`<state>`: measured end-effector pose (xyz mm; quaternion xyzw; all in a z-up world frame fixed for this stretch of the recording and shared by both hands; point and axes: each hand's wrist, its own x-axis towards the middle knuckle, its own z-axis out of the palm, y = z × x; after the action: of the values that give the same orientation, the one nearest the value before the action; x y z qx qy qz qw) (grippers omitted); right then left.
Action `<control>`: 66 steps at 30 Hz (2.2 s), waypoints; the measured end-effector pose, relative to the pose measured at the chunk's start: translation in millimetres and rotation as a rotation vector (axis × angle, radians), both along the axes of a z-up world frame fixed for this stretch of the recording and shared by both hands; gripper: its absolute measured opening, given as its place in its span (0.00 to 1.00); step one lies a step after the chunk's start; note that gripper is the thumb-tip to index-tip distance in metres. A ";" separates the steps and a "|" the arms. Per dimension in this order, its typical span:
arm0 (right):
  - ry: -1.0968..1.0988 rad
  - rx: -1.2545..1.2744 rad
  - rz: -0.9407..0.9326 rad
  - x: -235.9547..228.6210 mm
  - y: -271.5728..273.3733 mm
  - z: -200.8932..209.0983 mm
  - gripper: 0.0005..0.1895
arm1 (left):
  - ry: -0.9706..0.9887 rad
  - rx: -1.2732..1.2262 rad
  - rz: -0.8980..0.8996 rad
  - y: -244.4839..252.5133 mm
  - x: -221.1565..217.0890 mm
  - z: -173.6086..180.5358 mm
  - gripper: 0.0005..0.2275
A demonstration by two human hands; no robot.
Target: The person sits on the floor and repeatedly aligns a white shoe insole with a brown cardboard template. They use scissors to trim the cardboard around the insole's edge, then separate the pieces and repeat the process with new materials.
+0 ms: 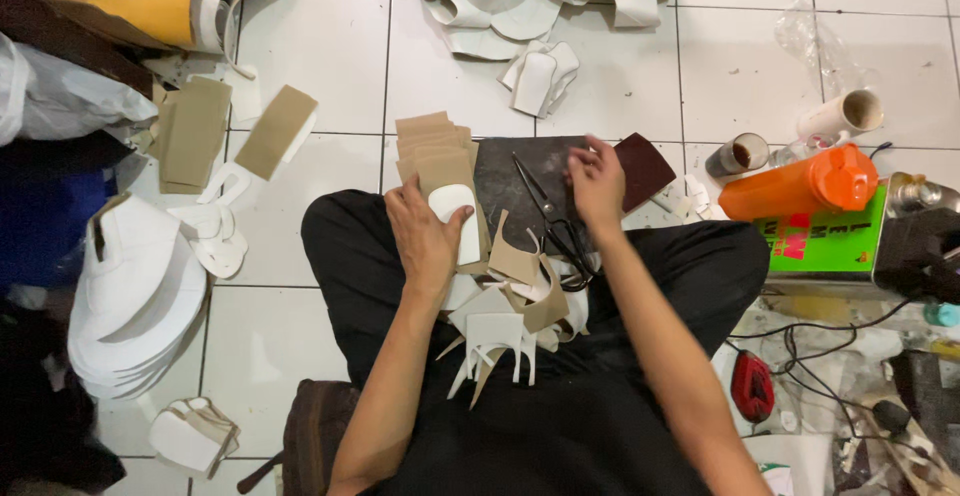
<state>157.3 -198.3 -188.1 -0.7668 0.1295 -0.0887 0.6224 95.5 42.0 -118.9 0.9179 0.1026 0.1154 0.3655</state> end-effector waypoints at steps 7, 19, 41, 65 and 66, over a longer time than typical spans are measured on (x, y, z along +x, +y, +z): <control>0.075 -0.636 0.123 -93.5 -16.3 14.2 0.18 | -0.158 0.201 -0.038 -10.3 -11.3 17.2 0.37; 0.318 -0.620 0.371 -89.2 -34.9 3.3 0.30 | -0.093 -0.827 0.119 12.5 -12.1 50.4 0.11; 0.040 0.640 0.308 -169.6 40.1 157.9 0.19 | 0.366 -1.493 -0.244 -39.2 -101.0 102.0 0.18; 0.159 0.539 0.645 -226.6 29.1 162.8 0.44 | 0.170 -1.285 -0.366 -0.9 -93.4 132.9 0.16; 0.216 0.448 0.732 -231.2 26.2 168.8 0.46 | 0.240 -1.282 -0.454 3.2 -92.7 134.1 0.21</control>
<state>-73.9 -172.2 -19.3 -0.6134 -0.0702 0.2482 0.7465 2.8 45.3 15.2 0.5256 -0.0045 -0.1501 0.8374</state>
